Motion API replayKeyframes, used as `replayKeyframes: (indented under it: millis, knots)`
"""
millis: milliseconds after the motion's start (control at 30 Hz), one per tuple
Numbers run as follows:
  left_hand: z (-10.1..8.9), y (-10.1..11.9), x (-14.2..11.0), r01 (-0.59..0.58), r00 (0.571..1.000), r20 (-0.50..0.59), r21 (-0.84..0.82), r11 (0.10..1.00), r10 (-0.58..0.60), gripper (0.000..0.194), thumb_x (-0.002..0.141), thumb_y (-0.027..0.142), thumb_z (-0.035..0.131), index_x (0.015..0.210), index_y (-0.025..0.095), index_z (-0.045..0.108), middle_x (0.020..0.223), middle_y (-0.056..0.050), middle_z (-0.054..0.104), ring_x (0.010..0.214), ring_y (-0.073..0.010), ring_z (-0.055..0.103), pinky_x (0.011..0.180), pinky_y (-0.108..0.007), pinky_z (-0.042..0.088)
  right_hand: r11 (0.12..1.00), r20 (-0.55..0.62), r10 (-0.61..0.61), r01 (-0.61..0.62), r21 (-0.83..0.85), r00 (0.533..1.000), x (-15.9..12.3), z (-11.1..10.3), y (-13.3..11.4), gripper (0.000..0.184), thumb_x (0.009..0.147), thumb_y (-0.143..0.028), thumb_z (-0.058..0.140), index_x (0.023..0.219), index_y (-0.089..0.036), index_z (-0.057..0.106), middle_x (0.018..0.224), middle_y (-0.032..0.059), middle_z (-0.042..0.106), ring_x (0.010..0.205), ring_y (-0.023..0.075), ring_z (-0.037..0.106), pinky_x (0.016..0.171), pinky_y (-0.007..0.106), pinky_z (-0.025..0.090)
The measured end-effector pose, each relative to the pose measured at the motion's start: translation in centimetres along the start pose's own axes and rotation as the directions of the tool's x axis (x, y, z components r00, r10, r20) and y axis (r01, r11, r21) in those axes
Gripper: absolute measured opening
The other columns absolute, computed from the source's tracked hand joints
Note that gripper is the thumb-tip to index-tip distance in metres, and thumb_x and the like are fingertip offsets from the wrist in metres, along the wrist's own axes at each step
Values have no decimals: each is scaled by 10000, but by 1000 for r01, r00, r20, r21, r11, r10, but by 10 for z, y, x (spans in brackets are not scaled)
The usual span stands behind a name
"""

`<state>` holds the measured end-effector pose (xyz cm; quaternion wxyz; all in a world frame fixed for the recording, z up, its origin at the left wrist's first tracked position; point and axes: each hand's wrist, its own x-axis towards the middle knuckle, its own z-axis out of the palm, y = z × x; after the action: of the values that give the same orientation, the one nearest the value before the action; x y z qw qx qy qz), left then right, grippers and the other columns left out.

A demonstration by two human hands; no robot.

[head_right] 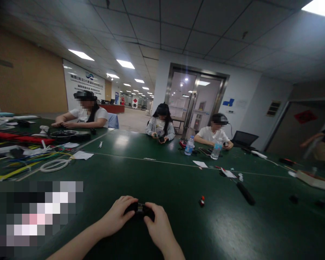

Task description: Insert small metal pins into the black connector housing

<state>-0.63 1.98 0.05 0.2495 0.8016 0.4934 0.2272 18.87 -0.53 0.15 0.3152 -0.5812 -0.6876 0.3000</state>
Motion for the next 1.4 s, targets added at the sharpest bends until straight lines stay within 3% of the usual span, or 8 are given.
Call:
replayKeyframes:
  millis: [800, 1133, 1400]
  knots:
    - [0, 0, -1, 23, 1000, 7, -16, 1000, -22, 361, 806, 315, 452, 1161, 260, 492, 1186, -23, 504, 1099, -207, 431, 929, -352, 344, 1000, 9, 11, -11, -20, 1000, -3, -4, -11, 329, 701, -180, 519, 1013, -249, 599, 1071, 9, 585, 1038, 189, 515, 916, 335, 371]
    - [0, 1, 1, 10, 1000, 4, 6, 1000, -10, 353, 796, 294, 455, 1143, 250, 501, 1170, -30, 511, 1088, -207, 431, 932, -348, 333, 999, -25, -45, 45, -10, 999, 1, 2, -3, 345, 689, -189, 530, 1025, -234, 590, 1072, 23, 579, 1029, 201, 522, 909, 326, 389]
    - [4, -4, 0, -17, 1000, -16, 0, 1000, 17, 338, 807, 311, 453, 1137, 258, 503, 1167, -25, 512, 1087, -205, 431, 929, -337, 327, 999, -63, -38, 37, -26, 997, 1, 4, -11, 364, 673, -226, 575, 1036, -238, 600, 1088, 34, 541, 1057, 215, 487, 931, 322, 365]
